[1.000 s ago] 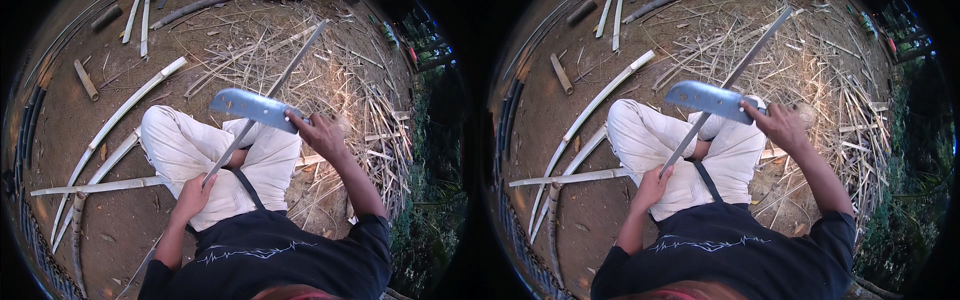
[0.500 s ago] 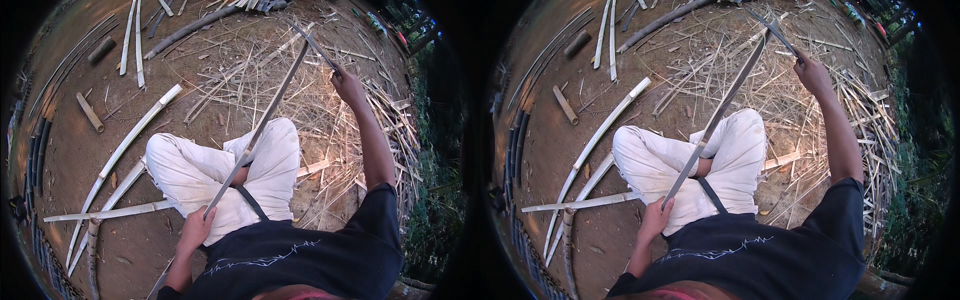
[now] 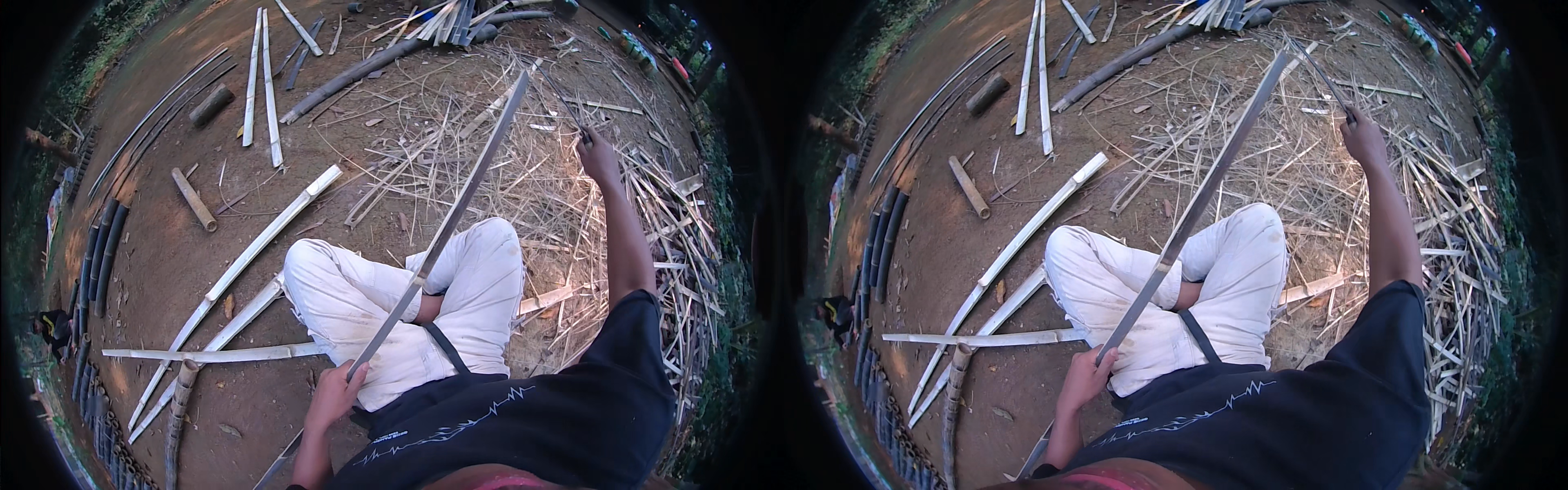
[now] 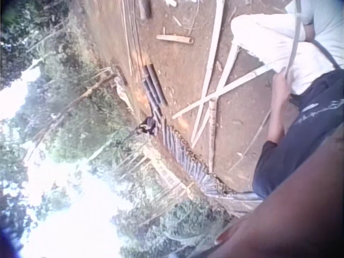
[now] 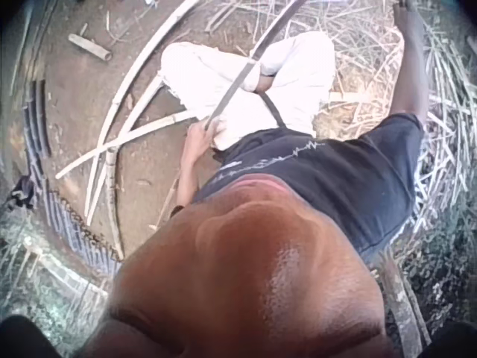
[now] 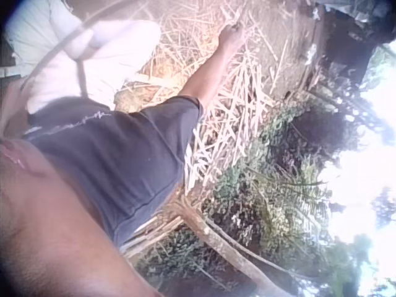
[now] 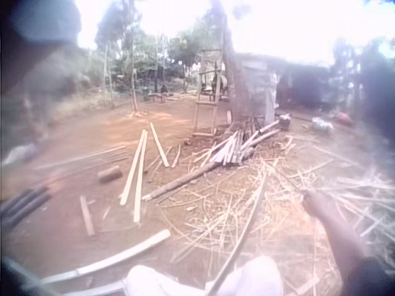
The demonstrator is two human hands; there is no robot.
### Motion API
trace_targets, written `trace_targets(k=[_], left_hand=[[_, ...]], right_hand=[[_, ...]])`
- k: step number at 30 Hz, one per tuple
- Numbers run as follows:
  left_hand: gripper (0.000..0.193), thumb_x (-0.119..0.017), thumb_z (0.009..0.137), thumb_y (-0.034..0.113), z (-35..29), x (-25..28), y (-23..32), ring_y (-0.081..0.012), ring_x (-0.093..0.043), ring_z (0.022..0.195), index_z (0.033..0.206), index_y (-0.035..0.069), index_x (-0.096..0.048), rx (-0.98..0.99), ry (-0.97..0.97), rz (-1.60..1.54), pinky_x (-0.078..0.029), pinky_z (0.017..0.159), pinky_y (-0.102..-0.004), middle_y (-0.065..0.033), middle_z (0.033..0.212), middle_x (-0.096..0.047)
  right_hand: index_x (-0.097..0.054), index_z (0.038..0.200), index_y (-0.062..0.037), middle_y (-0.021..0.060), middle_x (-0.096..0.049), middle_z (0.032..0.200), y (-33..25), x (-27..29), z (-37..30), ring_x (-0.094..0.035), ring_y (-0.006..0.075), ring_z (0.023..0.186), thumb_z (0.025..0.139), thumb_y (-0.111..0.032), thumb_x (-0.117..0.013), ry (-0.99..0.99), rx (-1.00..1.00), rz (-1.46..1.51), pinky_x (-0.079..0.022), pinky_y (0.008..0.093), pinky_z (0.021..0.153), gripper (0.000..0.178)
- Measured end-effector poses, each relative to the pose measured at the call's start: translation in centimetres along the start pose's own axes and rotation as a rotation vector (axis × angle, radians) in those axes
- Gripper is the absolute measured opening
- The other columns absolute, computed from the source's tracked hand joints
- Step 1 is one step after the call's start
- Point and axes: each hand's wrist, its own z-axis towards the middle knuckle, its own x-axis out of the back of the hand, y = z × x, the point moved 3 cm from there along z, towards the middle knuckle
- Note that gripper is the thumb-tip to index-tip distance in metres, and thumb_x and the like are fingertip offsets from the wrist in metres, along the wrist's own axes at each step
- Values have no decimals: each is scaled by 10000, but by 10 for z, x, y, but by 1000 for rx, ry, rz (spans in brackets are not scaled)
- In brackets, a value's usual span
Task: The person is shaving and thinning bamboo strips using a large blade while sitting on the ground.
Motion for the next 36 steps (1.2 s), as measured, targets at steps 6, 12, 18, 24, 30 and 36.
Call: trace_targets(k=[6, 12, 18, 24, 30, 36], left_hand=[[438, -495, 1060, 409, 28, 11, 1, -225, -693, 623, 1123, -16, -581, 267, -570, -773, -553, 571, -319, -142, 717, -682], [415, -674, 970, 372, 52, -4, 13, -166, -663, 610, 1115, -9, -592, 313, -551, -458, -542, 560, -312, -113, 696, -669], [467, -862, 725, 269, 39, -32, 22, -230, -670, 695, 1037, -6, -649, 8, 201, 9, -545, 661, -388, -93, 794, -677], [516, -736, 732, 271, 26, -36, 45, -420, -694, 936, 1164, 3, -648, -149, 229, 284, -546, 836, -441, -246, 1000, -708], [442, -688, 773, 243, 27, -26, 30, -401, -685, 930, 1105, -43, -626, 86, -76, 58, -519, 853, -421, -291, 952, -682], [239, -605, 819, 161, 38, -30, 1, -174, -585, 755, 952, -37, -601, 80, -301, -330, -480, 726, -335, -80, 809, -643]], right_hand=[[-635, 1162, -2, 124, -674, 820, -40, -89, -136, -640, 211, 684, 931, -270, -642, -42, -409, 661, -507, 376, 627, 354], [-649, 1045, 24, 64, -635, 736, -101, -57, -324, -616, 149, 627, 903, -161, -712, 246, -362, 748, -494, 307, 603, 241], [-654, 914, -66, 73, -620, 730, -140, 2, -380, -635, 253, 665, 604, -167, -826, 92, 394, 449, -486, 362, 626, 369], [-644, 897, -100, 21, -574, 754, -170, -3, -383, -614, 193, 698, 607, -301, -802, -62, 764, 396, -461, 333, 630, 387], [-605, 797, -93, 70, -553, 678, -146, -9, -309, -602, 255, 624, 653, -145, -730, 157, 546, 356, -456, 387, 568, 198], [-612, 844, -69, 102, -600, 668, -123, -4, -262, -618, 307, 615, 738, -207, -818, 159, 305, 334, -445, 420, 581, 270]])
